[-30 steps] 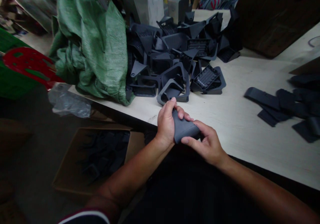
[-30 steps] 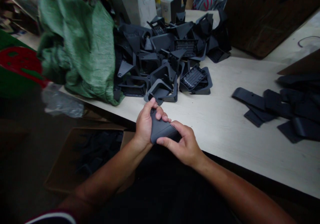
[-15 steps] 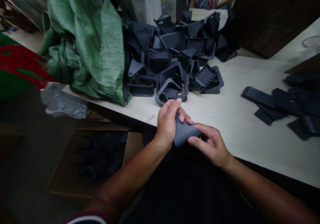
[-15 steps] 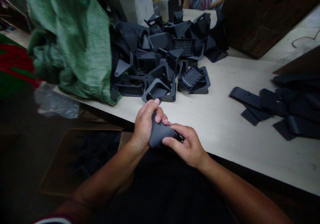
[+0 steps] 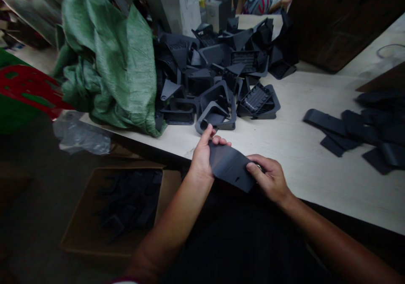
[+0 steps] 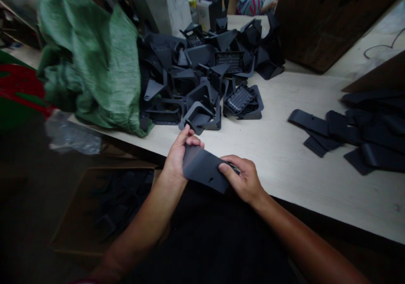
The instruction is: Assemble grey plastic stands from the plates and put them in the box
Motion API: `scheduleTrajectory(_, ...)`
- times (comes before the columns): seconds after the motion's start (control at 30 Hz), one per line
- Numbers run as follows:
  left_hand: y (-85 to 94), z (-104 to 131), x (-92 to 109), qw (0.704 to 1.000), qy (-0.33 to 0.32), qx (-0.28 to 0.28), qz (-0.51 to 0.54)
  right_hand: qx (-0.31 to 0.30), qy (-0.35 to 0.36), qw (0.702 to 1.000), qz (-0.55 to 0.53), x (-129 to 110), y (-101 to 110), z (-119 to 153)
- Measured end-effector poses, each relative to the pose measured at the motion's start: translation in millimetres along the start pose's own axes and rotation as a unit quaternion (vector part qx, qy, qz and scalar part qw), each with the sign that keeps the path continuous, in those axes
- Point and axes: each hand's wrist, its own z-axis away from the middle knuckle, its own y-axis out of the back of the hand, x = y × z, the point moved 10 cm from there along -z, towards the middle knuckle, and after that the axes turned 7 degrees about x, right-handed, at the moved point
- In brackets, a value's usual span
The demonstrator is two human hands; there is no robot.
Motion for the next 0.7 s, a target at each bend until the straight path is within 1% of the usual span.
scheduleTrajectory(0.03, 0.5, -4.0, 1.6, 1.000, -0.007, -0.009, -0.017, 0.019, -0.006, 1.000, 0.000, 4.5, 3.3, 1.7)
scheduleTrajectory(0.07, -0.2, -7.2, 7.0, 0.998, -0.035, -0.026, -0.044, 0.036, -0.013, 0.999, 0.000, 8.0, 6.5, 2.9)
scheduleTrajectory(0.1, -1.4, -8.8, 16.6, 0.992, -0.087, -0.044, -0.078, 0.048, -0.019, 0.999, 0.001, 10.0, 9.6, 3.2)
scheduleTrajectory(0.13, -3.0, -7.5, 29.2, 0.979, -0.157, -0.058, -0.117, 0.056, -0.024, 0.998, 0.001, 10.8, 12.4, 2.6)
scheduleTrajectory(0.17, -5.8, -3.2, 41.1, 0.959, -0.226, -0.073, -0.155, 0.061, -0.029, 0.998, 0.000, 10.4, 15.4, 1.2)
scheduleTrajectory(0.2, -10.0, 2.7, 49.4, 0.937, -0.279, -0.092, -0.188, 0.065, -0.032, 0.997, -0.002, 9.2, 18.2, -0.8)
scheduleTrajectory(0.23, -15.6, 8.4, 52.4, 0.918, -0.309, -0.119, -0.218, 0.066, -0.037, 0.997, -0.005, 7.5, 20.7, -3.1)
scheduleTrajectory(0.3, -28.9, 17.6, 45.3, 0.887, -0.311, -0.188, -0.283, 0.069, -0.048, 0.996, -0.012, 2.9, 24.5, -7.6)
scheduleTrajectory(0.37, -37.4, 23.9, 35.7, 0.862, -0.302, -0.234, -0.333, 0.074, -0.055, 0.996, -0.020, -3.1, 26.8, -11.0)
scheduleTrajectory(0.43, -39.7, 25.0, 31.7, 0.851, -0.302, -0.245, -0.353, 0.079, -0.061, 0.995, -0.030, -9.1, 27.2, -14.0)
scheduleTrajectory(0.53, -36.6, 18.7, 30.1, 0.856, -0.290, -0.238, -0.356, 0.063, -0.082, 0.993, -0.049, -11.8, 24.2, -21.8)
scheduleTrajectory(0.6, -33.2, 14.7, 30.7, 0.856, -0.280, -0.233, -0.366, 0.028, -0.113, 0.991, -0.063, -6.0, 19.4, -30.0)
scheduleTrajectory(0.63, -32.4, 13.8, 29.0, 0.854, -0.266, -0.241, -0.375, -0.002, -0.136, 0.988, -0.070, -0.8, 15.0, -34.1)
scheduleTrajectory(0.7, -31.0, 13.3, 20.5, 0.846, -0.214, -0.273, -0.405, -0.069, -0.178, 0.978, -0.079, 10.1, 5.0, -40.9)
